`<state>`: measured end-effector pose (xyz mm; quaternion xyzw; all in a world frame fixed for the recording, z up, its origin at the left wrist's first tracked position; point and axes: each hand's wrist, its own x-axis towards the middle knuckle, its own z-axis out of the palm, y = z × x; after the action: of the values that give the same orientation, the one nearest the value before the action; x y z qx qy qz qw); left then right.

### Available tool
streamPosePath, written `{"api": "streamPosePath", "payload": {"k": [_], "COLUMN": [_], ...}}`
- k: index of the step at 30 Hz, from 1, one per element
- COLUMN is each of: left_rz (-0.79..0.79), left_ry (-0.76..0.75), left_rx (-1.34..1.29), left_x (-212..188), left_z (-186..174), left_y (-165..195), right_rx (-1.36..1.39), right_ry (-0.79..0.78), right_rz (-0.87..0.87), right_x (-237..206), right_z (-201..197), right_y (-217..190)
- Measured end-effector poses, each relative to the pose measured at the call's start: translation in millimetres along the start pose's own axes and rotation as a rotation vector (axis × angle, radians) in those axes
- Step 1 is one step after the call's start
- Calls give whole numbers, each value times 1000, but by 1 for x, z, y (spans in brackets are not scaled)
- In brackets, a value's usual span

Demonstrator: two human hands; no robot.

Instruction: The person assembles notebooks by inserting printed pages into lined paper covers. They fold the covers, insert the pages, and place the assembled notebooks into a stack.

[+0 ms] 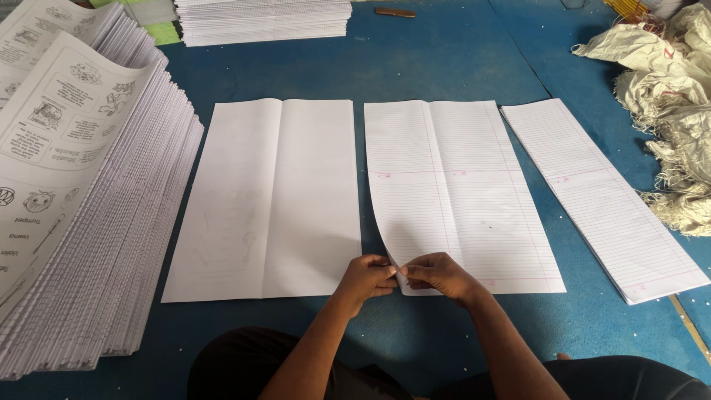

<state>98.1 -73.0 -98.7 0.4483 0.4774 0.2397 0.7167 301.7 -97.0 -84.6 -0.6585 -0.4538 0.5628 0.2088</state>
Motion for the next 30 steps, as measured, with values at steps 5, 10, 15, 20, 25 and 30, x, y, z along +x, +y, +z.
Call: {"api": "streamPosePath", "payload": {"k": [5, 10, 15, 20, 25, 30], "left_rz": [-9, -7, 2, -17, -63, -71], "left_ry": [9, 13, 0, -6, 97, 237], "left_rx": [-15, -41, -27, -14, 14, 87], "left_x": [0, 3, 4, 0, -1, 4], "left_z": [0, -1, -1, 0, 1, 4], "left_y": [-2, -4, -2, 2, 5, 1], "right_rx": [45, 23, -17, -28, -44, -4], "right_ry": [-11, 24, 75, 96, 140, 177], "right_rz": [15, -25, -75, -79, -42, -77], "right_x": [-1, -3, -5, -9, -12, -13], "right_z": [-2, -1, 1, 4, 7, 0], "right_y": [0, -3, -9, -13, -17, -22]}}
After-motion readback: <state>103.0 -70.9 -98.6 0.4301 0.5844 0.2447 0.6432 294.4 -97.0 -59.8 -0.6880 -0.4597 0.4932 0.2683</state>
